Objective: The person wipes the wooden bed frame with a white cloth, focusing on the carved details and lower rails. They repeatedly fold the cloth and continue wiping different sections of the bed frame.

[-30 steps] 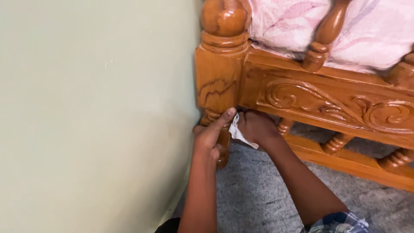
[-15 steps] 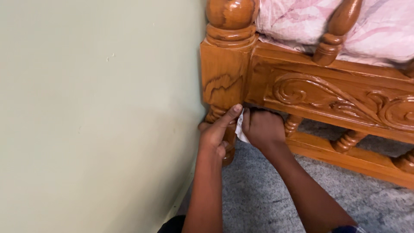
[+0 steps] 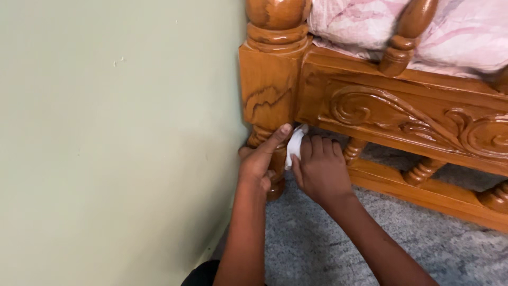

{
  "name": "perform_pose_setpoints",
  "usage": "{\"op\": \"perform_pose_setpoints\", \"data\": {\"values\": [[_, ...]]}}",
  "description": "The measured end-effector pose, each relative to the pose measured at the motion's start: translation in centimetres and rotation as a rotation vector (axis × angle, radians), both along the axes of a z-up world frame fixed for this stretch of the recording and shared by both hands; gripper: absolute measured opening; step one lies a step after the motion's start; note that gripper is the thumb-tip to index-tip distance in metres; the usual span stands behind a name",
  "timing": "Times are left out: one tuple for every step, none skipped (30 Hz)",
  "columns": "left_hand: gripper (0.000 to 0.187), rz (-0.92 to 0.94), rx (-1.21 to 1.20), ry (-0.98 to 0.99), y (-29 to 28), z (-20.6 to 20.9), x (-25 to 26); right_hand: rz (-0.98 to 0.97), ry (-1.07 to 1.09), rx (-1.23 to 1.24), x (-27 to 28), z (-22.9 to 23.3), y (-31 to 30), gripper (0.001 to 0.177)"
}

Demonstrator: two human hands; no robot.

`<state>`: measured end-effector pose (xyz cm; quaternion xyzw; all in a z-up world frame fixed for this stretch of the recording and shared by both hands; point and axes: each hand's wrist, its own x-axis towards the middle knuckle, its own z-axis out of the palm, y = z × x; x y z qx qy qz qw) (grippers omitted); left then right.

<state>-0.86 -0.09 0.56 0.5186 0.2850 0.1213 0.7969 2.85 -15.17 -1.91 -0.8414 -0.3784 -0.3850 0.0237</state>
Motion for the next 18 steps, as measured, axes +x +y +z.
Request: {"op": "perform_pose_setpoints", "data": {"values": [[0.110,0.003,0.019,0.010,-0.2,0.1,-0.1,-0.006,0.012,-0.018,-0.4,0.4,-0.1,0.050],[0.109,0.003,0.039,-0.002,-0.3,0.1,-0.1,-0.015,0.022,-0.037,-0.6,0.9,-0.1,0.060],[0.107,0.003,0.059,-0.014,-0.3,0.1,-0.2,-0.024,0.032,-0.056,-0.7,1.3,0.2,0.072],[0.105,0.007,0.075,-0.027,-0.4,0.0,-0.4,-0.045,0.060,-0.055,-0.8,1.7,0.5,0.074],[0.105,0.024,0.087,-0.010,-0.6,0.0,-0.5,-0.067,0.088,-0.053,-0.8,2.0,0.8,0.076],[0.104,0.039,0.106,0.006,-0.5,0.1,-0.5,-0.089,0.114,-0.046,-0.6,2.4,1.0,0.079],[0.104,0.054,0.125,0.021,-0.5,0.2,-0.5,-0.101,0.258,-0.051,-0.2,2.9,1.2,0.068],[0.103,0.037,0.108,0.009,-0.5,0.1,-0.5,-0.116,0.407,-0.057,0.2,3.3,1.3,0.058],[0.103,0.020,0.090,-0.002,-0.4,0.1,-0.5,-0.130,0.555,-0.063,0.5,3.6,1.3,0.048],[0.102,0.004,0.075,-0.016,-0.3,0.1,-0.4,-0.135,0.601,-0.071,0.9,3.9,1.3,0.050],[0.105,0.010,0.071,-0.027,-0.3,0.0,-0.3,-0.141,0.646,-0.080,1.2,4.1,1.3,0.053],[0.107,0.015,0.066,-0.036,-0.3,0.0,-0.2,-0.146,0.693,-0.089,1.4,4.0,1.2,0.056],[0.110,0.019,0.061,-0.045,-0.3,-0.1,-0.1,-0.144,0.667,-0.091,1.5,3.8,1.2,0.052],[0.114,0.018,0.060,-0.037,-0.2,-0.3,0.0,-0.143,0.642,-0.096,1.7,3.5,1.3,0.048],[0.118,0.017,0.060,-0.029,-0.2,-0.4,0.1,-0.141,0.616,-0.101,1.8,3.1,1.3,0.045],[0.122,0.016,0.060,-0.020,-0.2,-0.5,0.2,-0.150,0.586,-0.104,2.0,2.8,1.2,0.045],[0.124,0.007,0.060,-0.021,-0.2,-0.6,0.2,-0.158,0.555,-0.107,2.0,2.4,1.2,0.045],[0.125,0.001,0.066,-0.023,-0.1,-0.6,0.1,-0.164,0.525,-0.106,2.1,2.1,1.3,0.045]]}}
